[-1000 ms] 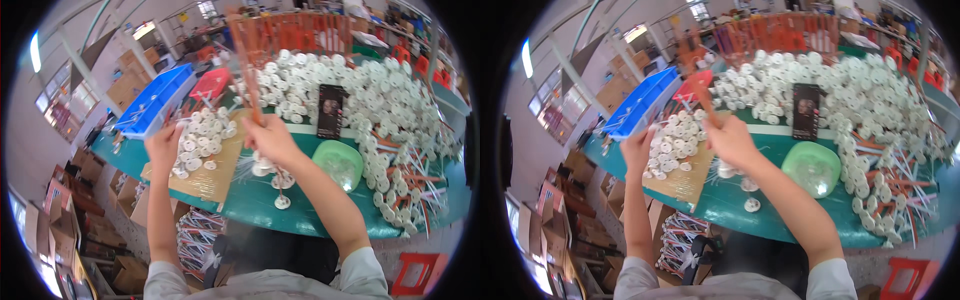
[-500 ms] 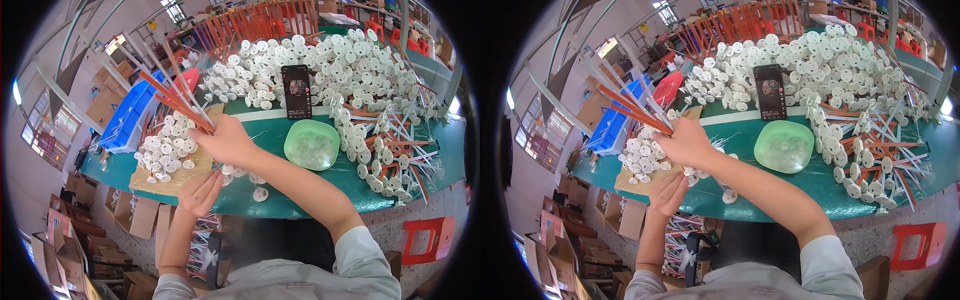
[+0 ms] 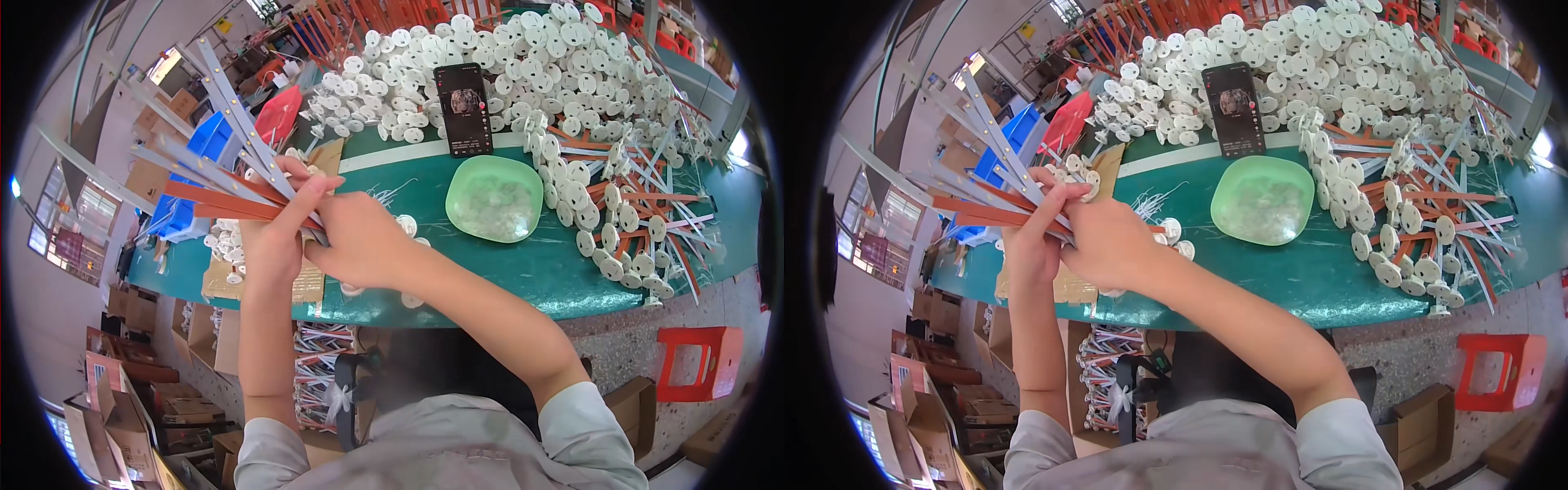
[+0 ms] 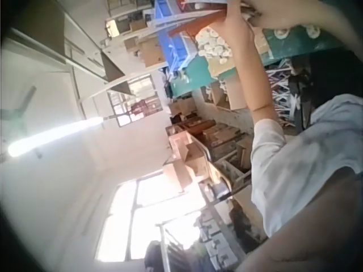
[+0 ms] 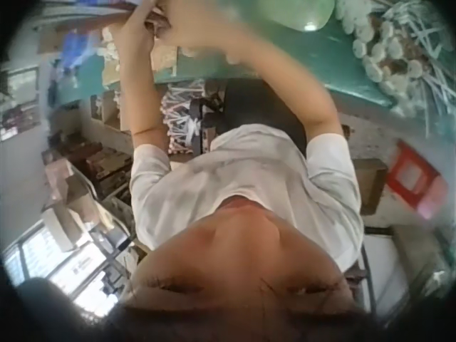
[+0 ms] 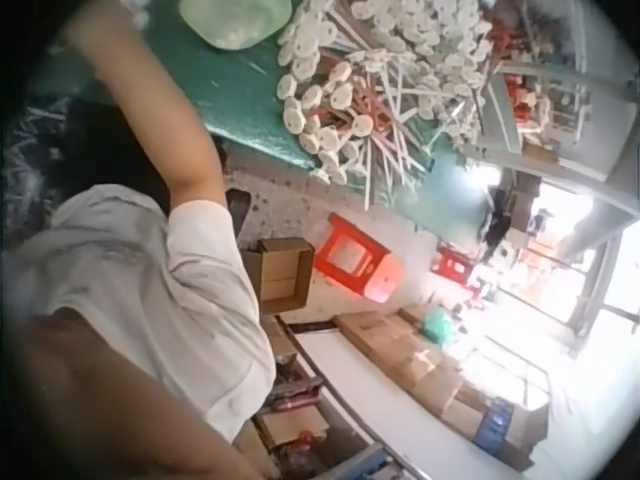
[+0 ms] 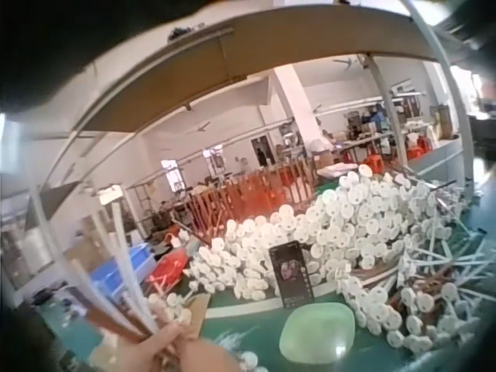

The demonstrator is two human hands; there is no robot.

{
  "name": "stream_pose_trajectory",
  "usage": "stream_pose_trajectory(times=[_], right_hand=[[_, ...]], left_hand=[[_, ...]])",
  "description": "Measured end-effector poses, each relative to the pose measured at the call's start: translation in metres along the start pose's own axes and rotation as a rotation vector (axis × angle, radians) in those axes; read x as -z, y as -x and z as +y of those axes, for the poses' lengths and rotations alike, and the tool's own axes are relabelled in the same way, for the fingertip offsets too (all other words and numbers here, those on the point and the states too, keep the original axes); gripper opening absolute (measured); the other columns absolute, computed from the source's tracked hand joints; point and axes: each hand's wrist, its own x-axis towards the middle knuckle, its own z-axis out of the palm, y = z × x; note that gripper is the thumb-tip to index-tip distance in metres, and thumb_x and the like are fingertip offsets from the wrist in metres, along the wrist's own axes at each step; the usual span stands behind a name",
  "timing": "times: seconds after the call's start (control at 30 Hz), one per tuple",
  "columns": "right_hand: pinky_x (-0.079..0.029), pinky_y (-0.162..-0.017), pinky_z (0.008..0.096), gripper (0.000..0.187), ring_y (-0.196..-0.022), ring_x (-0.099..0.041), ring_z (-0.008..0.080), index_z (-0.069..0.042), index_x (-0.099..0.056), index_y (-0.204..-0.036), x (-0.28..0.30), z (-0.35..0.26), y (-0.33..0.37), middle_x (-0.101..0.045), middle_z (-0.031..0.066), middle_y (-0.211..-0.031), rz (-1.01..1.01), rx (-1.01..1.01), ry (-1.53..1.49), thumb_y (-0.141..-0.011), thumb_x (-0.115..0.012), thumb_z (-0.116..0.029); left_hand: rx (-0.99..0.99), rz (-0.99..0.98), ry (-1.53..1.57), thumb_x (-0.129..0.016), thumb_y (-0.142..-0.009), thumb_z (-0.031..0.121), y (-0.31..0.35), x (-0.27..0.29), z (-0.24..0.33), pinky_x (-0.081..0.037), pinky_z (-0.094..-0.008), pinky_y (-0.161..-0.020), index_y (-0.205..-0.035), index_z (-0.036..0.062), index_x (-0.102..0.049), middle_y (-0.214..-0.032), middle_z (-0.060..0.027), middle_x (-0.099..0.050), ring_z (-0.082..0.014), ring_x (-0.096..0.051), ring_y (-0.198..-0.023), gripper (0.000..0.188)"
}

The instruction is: The person assembles small decorative items by inserting white circular discs onto thin sticks and securing them with white zip ties. They repeatedly pick up sticks and discs, align them, and tie them together before placing the finished bundles into a cardboard box.

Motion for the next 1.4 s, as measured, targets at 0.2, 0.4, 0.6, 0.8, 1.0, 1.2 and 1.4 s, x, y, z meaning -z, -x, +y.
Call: stream_pose_trajectory(times=[0.2, 0.4, 0.6, 0.8, 1.0, 1.2, 1.4], right_hand=[[-0.051, -0.072, 0.0401, 0.062, -0.076, -0.065, 0.0363, 0.002, -0.054, -0.110, -0.001, 0.010, 0.019, -0.065, 0.0205, -0.084, 0.020, -0.069, 0.013, -0.063, -0.078, -0.030], [-0.051, -0.080, 0.0399, 0.066, -0.089, -0.066, 0.0344, 0.002, -0.055, -0.112, 0.003, -0.004, 0.021, -0.066, 0.0228, -0.097, 0.130, -0.131, -0.140, -0.060, -0.081, -0.029], [-0.051, -0.073, 0.0356, 0.047, -0.074, -0.066, 0.0309, 0.000, -0.060, -0.105, 0.005, -0.035, 0.013, -0.068, 0.0167, -0.082, 0.178, -0.113, -0.205, -0.066, -0.076, -0.020], [-0.050, -0.066, 0.0362, 0.031, -0.068, -0.063, 0.0340, -0.002, -0.063, -0.093, 0.018, -0.065, 0.055, -0.065, 0.0168, -0.076, 0.138, 0.095, -0.165, -0.068, -0.073, -0.017], [-0.049, -0.062, 0.0406, 0.022, -0.067, -0.060, 0.0394, -0.004, -0.061, -0.092, 0.024, -0.088, 0.129, -0.061, 0.0174, -0.071, 0.045, 0.248, -0.183, -0.071, -0.067, -0.010], [-0.044, -0.057, 0.0440, 0.019, -0.065, -0.059, 0.0405, -0.001, -0.052, -0.092, 0.009, -0.088, 0.199, -0.058, 0.0189, -0.068, -0.148, 0.066, -0.101, -0.076, -0.062, -0.006], [-0.043, -0.054, 0.0432, 0.021, -0.061, -0.058, 0.0369, -0.003, -0.051, -0.096, -0.005, -0.091, 0.194, -0.055, 0.0156, -0.064, 0.118, 0.131, -0.066, -0.078, -0.060, -0.006]], left_hand=[[-0.126, 0.137, 0.114, -0.066, -0.085, 0.004, -0.013, -0.010, 0.004, -0.049, -0.0293, -0.064, -0.088, 0.0048, -0.051, -0.071, -0.0045, -0.055, -0.0157, -0.057, -0.060, 0.016], [-0.152, 0.137, 0.140, -0.073, -0.080, 0.005, -0.020, -0.025, 0.033, -0.047, -0.0273, -0.054, -0.093, 0.0042, -0.054, -0.074, -0.0049, -0.059, -0.0142, -0.060, -0.060, 0.023], [-0.216, 0.069, 0.040, -0.073, -0.084, 0.019, -0.010, -0.044, 0.061, -0.034, -0.0230, -0.043, -0.061, 0.0078, -0.052, -0.052, 0.0011, -0.049, -0.0089, -0.048, -0.043, 0.033], [-0.361, -0.045, 0.150, -0.056, -0.096, 0.016, 0.054, -0.063, 0.102, -0.035, -0.0270, -0.040, -0.062, 0.0070, -0.049, -0.052, 0.0008, -0.038, -0.0107, -0.040, -0.041, 0.036], [-0.278, -0.212, 0.176, -0.068, -0.086, 0.009, 0.128, -0.079, 0.103, -0.048, -0.0255, -0.057, -0.080, -0.0014, -0.059, -0.073, -0.0087, -0.060, -0.0151, -0.061, -0.065, 0.015], [-0.385, 0.023, 0.359, -0.083, -0.069, 0.024, 0.195, -0.055, 0.013, -0.044, -0.0452, -0.095, -0.120, -0.0014, -0.045, -0.110, -0.0226, -0.058, -0.0315, -0.057, -0.105, 0.069], [-0.088, -0.393, 0.231, -0.078, -0.076, 0.026, 0.220, -0.041, -0.015, -0.043, -0.0433, -0.096, -0.123, 0.0036, -0.045, -0.114, -0.0212, -0.055, -0.0298, -0.054, -0.109, 0.062]])
